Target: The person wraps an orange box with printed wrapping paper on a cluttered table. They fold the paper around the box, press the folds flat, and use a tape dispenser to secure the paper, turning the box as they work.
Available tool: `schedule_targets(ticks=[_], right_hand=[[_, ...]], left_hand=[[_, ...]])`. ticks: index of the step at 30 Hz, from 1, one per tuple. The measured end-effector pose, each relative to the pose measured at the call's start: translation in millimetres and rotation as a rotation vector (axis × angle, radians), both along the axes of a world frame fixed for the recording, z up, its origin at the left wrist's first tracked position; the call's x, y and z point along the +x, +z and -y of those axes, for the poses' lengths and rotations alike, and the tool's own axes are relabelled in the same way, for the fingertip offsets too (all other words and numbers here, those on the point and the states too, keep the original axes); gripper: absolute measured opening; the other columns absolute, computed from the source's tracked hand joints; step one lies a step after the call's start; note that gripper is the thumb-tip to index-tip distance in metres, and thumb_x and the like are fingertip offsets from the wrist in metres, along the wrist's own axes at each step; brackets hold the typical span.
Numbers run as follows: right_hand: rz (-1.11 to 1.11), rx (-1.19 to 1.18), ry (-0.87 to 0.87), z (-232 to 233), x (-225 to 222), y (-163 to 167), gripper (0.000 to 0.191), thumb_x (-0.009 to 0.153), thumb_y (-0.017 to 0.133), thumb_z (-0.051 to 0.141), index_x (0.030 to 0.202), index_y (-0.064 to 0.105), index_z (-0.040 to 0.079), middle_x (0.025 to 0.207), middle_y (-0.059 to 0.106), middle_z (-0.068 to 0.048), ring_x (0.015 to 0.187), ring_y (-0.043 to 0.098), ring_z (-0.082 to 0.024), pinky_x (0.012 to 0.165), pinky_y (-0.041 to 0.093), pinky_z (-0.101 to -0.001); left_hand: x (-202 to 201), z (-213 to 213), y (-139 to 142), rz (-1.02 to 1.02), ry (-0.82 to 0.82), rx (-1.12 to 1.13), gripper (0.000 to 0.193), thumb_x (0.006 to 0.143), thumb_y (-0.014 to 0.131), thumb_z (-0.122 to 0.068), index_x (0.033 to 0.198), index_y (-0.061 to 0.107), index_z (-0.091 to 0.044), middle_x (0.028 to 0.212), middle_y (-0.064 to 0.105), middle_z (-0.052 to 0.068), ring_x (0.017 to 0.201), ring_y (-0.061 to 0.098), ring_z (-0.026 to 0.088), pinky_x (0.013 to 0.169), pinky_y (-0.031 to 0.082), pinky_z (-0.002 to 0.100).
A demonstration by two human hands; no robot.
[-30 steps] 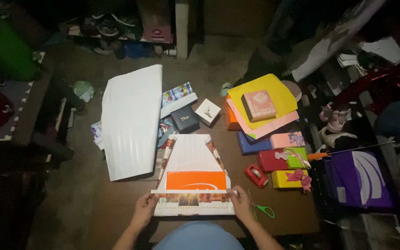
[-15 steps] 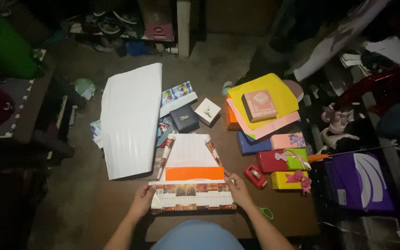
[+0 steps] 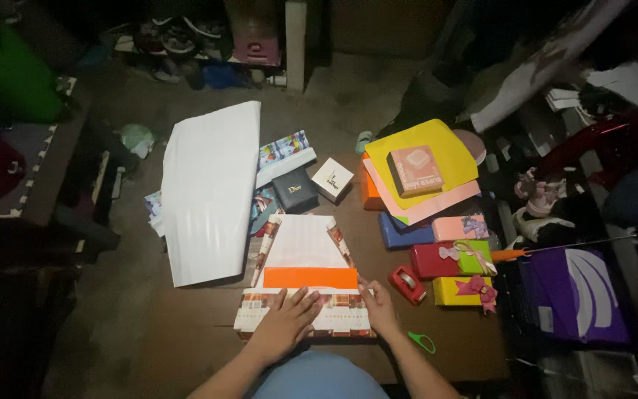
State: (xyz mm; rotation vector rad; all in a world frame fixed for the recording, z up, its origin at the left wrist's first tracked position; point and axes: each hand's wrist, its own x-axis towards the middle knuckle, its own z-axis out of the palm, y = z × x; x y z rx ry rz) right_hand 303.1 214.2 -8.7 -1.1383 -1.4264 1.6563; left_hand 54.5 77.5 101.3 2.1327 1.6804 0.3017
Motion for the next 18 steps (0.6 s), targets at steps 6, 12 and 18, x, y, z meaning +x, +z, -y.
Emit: schedule_targets(ticks=[6, 12, 18], right_hand=[[0.611, 0.16, 0.062, -31, -7, 24, 0.015, 0.097, 0.063, 0.019, 0.096, 0.063, 0.004, 0.097, 0.07, -0.019, 0.095, 0.068, -0.031, 0.086, 0.055, -0.0403], [0.869, 0.938, 0.155, -64, -111, 64, 0.034, 0.08, 0.066, 0.018, 0.113, 0.072, 0.012, 0.131, 0.061, -0.021, 0.113, 0.06, -0.045, 0.089, 0.05, -0.0529], [1.143, 0.418, 0.155, -104, -130, 44, 0.027, 0.101, 0.052, 0.021, 0.117, 0.068, 0.006, 0.12, 0.068, -0.024, 0.105, 0.069, -0.041, 0.089, 0.053, -0.05]], left_hand=[[0, 6, -29, -0.05, -0.077, 0.07, 0.066, 0.099, 0.056, -0.033, 0.159, 0.031, -0.02, 0.165, 0.031, 0.004, 0.151, 0.023, 0.03, 0.118, 0.012, 0.061], [-2, 7, -32, -0.035, -0.074, 0.056, 0.064, 0.099, 0.056, -0.032, 0.158, 0.034, -0.02, 0.163, 0.033, 0.003, 0.15, 0.025, 0.03, 0.117, 0.012, 0.062], [-1, 6, -31, 0.012, -0.049, 0.036, 0.061, 0.1, 0.055, -0.029, 0.157, 0.038, -0.02, 0.163, 0.034, 0.003, 0.151, 0.026, 0.031, 0.119, 0.013, 0.06]])
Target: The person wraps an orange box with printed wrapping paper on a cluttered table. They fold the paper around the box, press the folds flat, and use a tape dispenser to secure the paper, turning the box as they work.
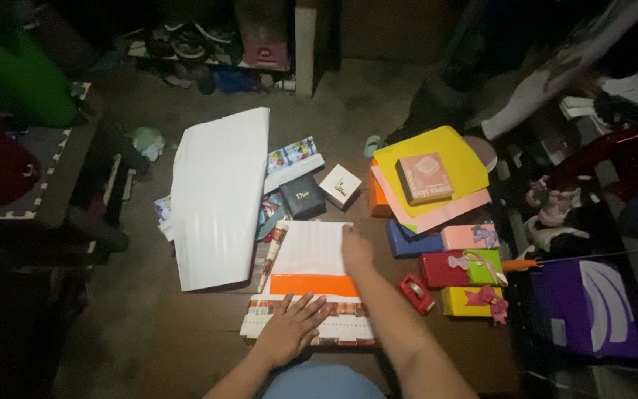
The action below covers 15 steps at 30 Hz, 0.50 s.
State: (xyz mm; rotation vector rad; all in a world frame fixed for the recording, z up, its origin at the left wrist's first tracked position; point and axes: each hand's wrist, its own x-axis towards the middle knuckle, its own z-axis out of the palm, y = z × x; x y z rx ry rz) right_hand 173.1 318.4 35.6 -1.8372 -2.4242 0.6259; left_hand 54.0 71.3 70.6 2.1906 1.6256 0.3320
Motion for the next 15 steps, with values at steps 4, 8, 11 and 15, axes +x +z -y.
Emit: schedule_targets(ticks=[4, 8, 11, 15], right_hand=[[-0.214, -0.082, -0.053, -33, 45, -9, 0.027, 0.098, 0.048, 0.016, 0.111, 0.07, 0.006, 0.111, 0.072, -0.027, 0.106, 0.068, -0.042, 0.091, 0.051, -0.0504], [-0.469, 0.204, 0.092, -37, 62, -8, 0.042, 0.083, 0.044, 0.001, 0.118, 0.065, 0.009, 0.119, 0.069, -0.024, 0.112, 0.066, -0.043, 0.092, 0.053, -0.049], [-0.101, 0.168, 0.091, -27, 47, 1, 0.036, 0.092, 0.058, 0.02, 0.127, 0.06, 0.013, 0.123, 0.064, -0.021, 0.118, 0.06, -0.042, 0.097, 0.047, -0.0569], [0.22, 0.275, 0.362, -13, 6, 16, 0.037, 0.093, 0.06, 0.029, 0.125, 0.058, 0.009, 0.125, 0.064, -0.017, 0.128, 0.053, -0.036, 0.11, 0.016, -0.0795]], left_hand=[[2, -2, -2, 0.042, -0.007, 0.002, 0.056, 0.1, 0.056, -0.029, 0.153, 0.039, -0.021, 0.163, 0.033, 0.005, 0.153, 0.025, 0.033, 0.116, 0.011, 0.061], [2, 1, -2, 0.039, 0.018, 0.003, 0.061, 0.097, 0.058, -0.024, 0.156, 0.04, -0.022, 0.162, 0.038, 0.002, 0.15, 0.03, 0.03, 0.119, 0.014, 0.059], [3, 0, -2, 0.018, 0.012, 0.041, 0.061, 0.096, 0.059, -0.024, 0.155, 0.043, -0.021, 0.162, 0.037, 0.003, 0.149, 0.03, 0.03, 0.118, 0.015, 0.059], [4, -1, -1, 0.002, 0.027, 0.043, 0.05, 0.098, 0.06, -0.03, 0.147, 0.051, -0.021, 0.164, 0.034, 0.007, 0.151, 0.028, 0.031, 0.12, 0.016, 0.059]])
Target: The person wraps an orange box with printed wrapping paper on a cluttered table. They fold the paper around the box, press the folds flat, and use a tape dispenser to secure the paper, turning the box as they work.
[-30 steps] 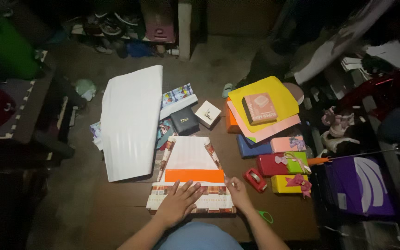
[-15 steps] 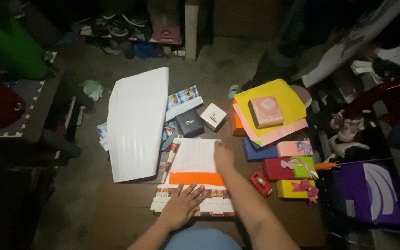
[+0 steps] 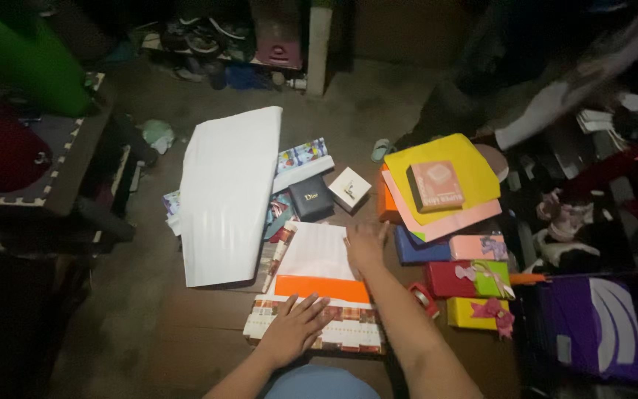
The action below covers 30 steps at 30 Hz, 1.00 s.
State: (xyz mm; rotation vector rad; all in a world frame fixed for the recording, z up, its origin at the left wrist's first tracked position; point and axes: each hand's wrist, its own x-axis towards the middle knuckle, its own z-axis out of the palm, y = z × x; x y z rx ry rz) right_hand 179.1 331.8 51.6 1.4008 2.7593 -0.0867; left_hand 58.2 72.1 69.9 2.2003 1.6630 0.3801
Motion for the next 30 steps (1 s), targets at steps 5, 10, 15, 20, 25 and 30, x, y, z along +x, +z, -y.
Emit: schedule_targets(ticks=[5, 10, 15, 20, 25, 30], right_hand=[[-0.006, -0.162, -0.026, 7, -36, 16, 0.049, 0.091, 0.064, 0.036, 0.13, 0.058, 0.007, 0.129, 0.061, -0.018, 0.129, 0.05, -0.035, 0.113, 0.005, -0.0774], [0.099, -0.204, -0.023, 2, -32, 21, 0.038, 0.094, 0.065, 0.035, 0.122, 0.073, 0.011, 0.127, 0.069, -0.013, 0.131, 0.057, -0.031, 0.128, 0.012, -0.0664], [-0.112, -0.11, 0.108, -25, -14, 5, 0.037, 0.071, 0.078, 0.029, 0.101, 0.076, 0.009, 0.126, 0.064, -0.021, 0.122, 0.057, -0.038, 0.101, 0.032, -0.0628], [-0.272, -0.313, -0.212, -44, 12, -20, 0.017, 0.096, 0.06, 0.016, 0.103, 0.071, 0.005, 0.1, 0.069, -0.025, 0.1, 0.069, -0.043, 0.085, 0.054, -0.0529], [-0.442, -0.419, -0.035, -47, 43, -22, 0.023, 0.079, 0.057, 0.001, 0.099, 0.068, 0.003, 0.094, 0.071, -0.024, 0.095, 0.07, -0.04, 0.083, 0.055, -0.0475], [-0.61, -0.468, 0.149, -45, 63, -3, 0.016, 0.079, 0.064, 0.006, 0.09, 0.076, 0.006, 0.089, 0.074, -0.016, 0.085, 0.074, -0.03, 0.077, 0.058, -0.0393]], left_hand=[[-4, -12, 3, 0.033, 0.036, 0.027, 0.048, 0.095, 0.064, -0.036, 0.141, 0.057, -0.024, 0.164, 0.029, 0.016, 0.151, 0.022, 0.037, 0.117, 0.012, 0.063], [-7, -26, -3, 0.034, 0.072, 0.013, 0.06, 0.092, 0.066, -0.044, 0.144, 0.053, -0.018, 0.164, 0.025, 0.019, 0.152, 0.019, 0.039, 0.118, 0.011, 0.063], [-13, -27, -8, 0.036, 0.112, 0.066, 0.069, 0.091, 0.067, -0.046, 0.148, 0.047, -0.012, 0.162, 0.033, 0.016, 0.149, 0.026, 0.038, 0.119, 0.015, 0.058], [-16, -29, 9, 0.089, 0.133, 0.1, 0.086, 0.081, 0.076, -0.052, 0.147, 0.046, -0.007, 0.151, 0.044, 0.018, 0.141, 0.035, 0.038, 0.116, 0.021, 0.056], [-23, -41, 43, 0.082, 0.174, -0.077, 0.103, 0.071, 0.083, -0.055, 0.147, 0.041, -0.001, 0.133, 0.05, 0.018, 0.128, 0.042, 0.037, 0.112, 0.024, 0.053], [-24, -45, 64, 0.061, 0.192, -0.159, 0.091, 0.071, 0.082, -0.054, 0.139, 0.047, -0.005, 0.134, 0.05, 0.014, 0.13, 0.042, 0.034, 0.112, 0.025, 0.049]])
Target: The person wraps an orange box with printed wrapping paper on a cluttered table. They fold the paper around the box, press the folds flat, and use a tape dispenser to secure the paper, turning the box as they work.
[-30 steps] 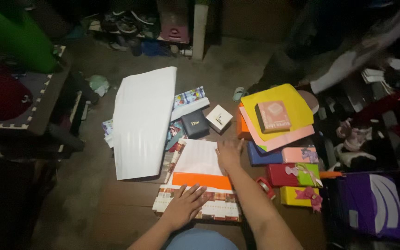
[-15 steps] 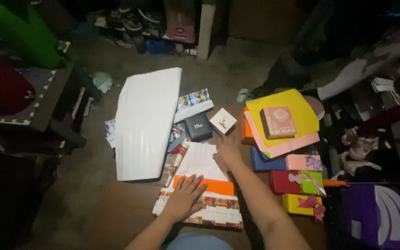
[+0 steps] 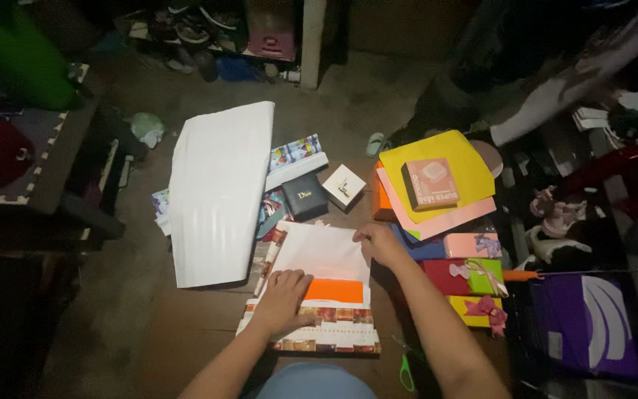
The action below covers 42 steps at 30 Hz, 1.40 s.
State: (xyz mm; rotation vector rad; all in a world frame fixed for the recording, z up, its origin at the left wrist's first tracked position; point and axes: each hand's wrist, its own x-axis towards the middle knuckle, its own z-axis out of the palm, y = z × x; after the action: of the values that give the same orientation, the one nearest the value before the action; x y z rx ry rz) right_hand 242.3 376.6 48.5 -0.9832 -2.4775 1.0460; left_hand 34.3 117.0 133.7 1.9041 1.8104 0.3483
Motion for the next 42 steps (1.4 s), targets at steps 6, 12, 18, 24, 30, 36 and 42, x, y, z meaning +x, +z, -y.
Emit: schedule_targets(ticks=[6, 12, 18, 24, 30, 36, 42], right_hand=[[0.035, -0.033, -0.046, 30, 8, 36, 0.015, 0.079, 0.076, 0.013, 0.092, 0.078, 0.006, 0.088, 0.074, -0.015, 0.081, 0.074, -0.027, 0.073, 0.058, -0.0375], [-0.088, -0.037, -0.032, 62, 22, 52, 0.044, 0.082, 0.068, 0.007, 0.125, 0.063, 0.002, 0.106, 0.068, -0.021, 0.097, 0.068, -0.036, 0.083, 0.054, -0.0404], [0.224, 0.019, 0.062, 102, 41, 43, 0.027, 0.085, 0.068, 0.01, 0.111, 0.076, 0.01, 0.11, 0.065, -0.018, 0.104, 0.067, -0.033, 0.091, 0.055, -0.041], [0.41, 0.421, 0.035, 151, 31, 36, 0.033, 0.083, 0.069, 0.019, 0.113, 0.066, 0.008, 0.124, 0.064, -0.013, 0.128, 0.054, -0.031, 0.12, 0.014, -0.0654], [0.23, 0.474, -0.124, 183, 23, 41, 0.06, 0.083, 0.07, 0.033, 0.137, 0.053, 0.015, 0.126, 0.06, -0.012, 0.126, 0.05, -0.032, 0.111, 0.002, -0.0807], [0.28, 0.508, -0.066, 185, 22, 36, 0.051, 0.086, 0.069, 0.038, 0.135, 0.061, 0.03, 0.129, 0.055, -0.012, 0.127, 0.05, -0.031, 0.106, 0.001, -0.0857], [0.311, 0.515, -0.057, 182, 23, 30, 0.037, 0.085, 0.069, 0.041, 0.118, 0.071, 0.025, 0.131, 0.055, -0.01, 0.13, 0.047, -0.033, 0.105, -0.001, -0.0868]], left_hand=[[-5, 2, -9, -0.049, 0.035, 0.165, 0.084, 0.075, 0.079, -0.053, 0.137, 0.052, -0.003, 0.127, 0.053, 0.015, 0.123, 0.046, 0.035, 0.108, 0.03, 0.05], [-10, 5, -18, -0.127, 0.165, -0.022, 0.081, 0.08, 0.071, -0.062, 0.137, 0.051, -0.007, 0.128, 0.053, 0.014, 0.127, 0.044, 0.032, 0.11, 0.029, 0.05], [-13, 9, -22, -0.223, 0.259, 0.11, 0.077, 0.08, 0.069, -0.066, 0.13, 0.055, -0.009, 0.146, 0.041, 0.018, 0.14, 0.031, 0.04, 0.117, 0.018, 0.058], [-24, -14, -18, -0.239, 0.225, 0.073, 0.116, 0.062, 0.084, -0.067, 0.152, 0.032, -0.015, 0.168, 0.012, 0.017, 0.152, 0.01, 0.041, 0.117, 0.009, 0.066], [-29, -27, -5, -0.092, 0.313, -0.104, 0.146, 0.053, 0.091, -0.062, 0.161, 0.005, -0.015, 0.163, 0.022, 0.015, 0.149, 0.025, 0.036, 0.119, 0.021, 0.057], [-43, -45, -24, 0.247, 0.586, 0.089, 0.12, 0.063, 0.087, -0.046, 0.156, 0.022, -0.006, 0.122, 0.065, 0.016, 0.11, 0.064, 0.037, 0.096, 0.047, 0.05], [-69, -58, -43, 0.082, 0.598, 0.17, 0.027, 0.083, 0.068, -0.023, 0.105, 0.072, -0.008, 0.092, 0.075, 0.018, 0.09, 0.072, 0.039, 0.085, 0.054, 0.05]])
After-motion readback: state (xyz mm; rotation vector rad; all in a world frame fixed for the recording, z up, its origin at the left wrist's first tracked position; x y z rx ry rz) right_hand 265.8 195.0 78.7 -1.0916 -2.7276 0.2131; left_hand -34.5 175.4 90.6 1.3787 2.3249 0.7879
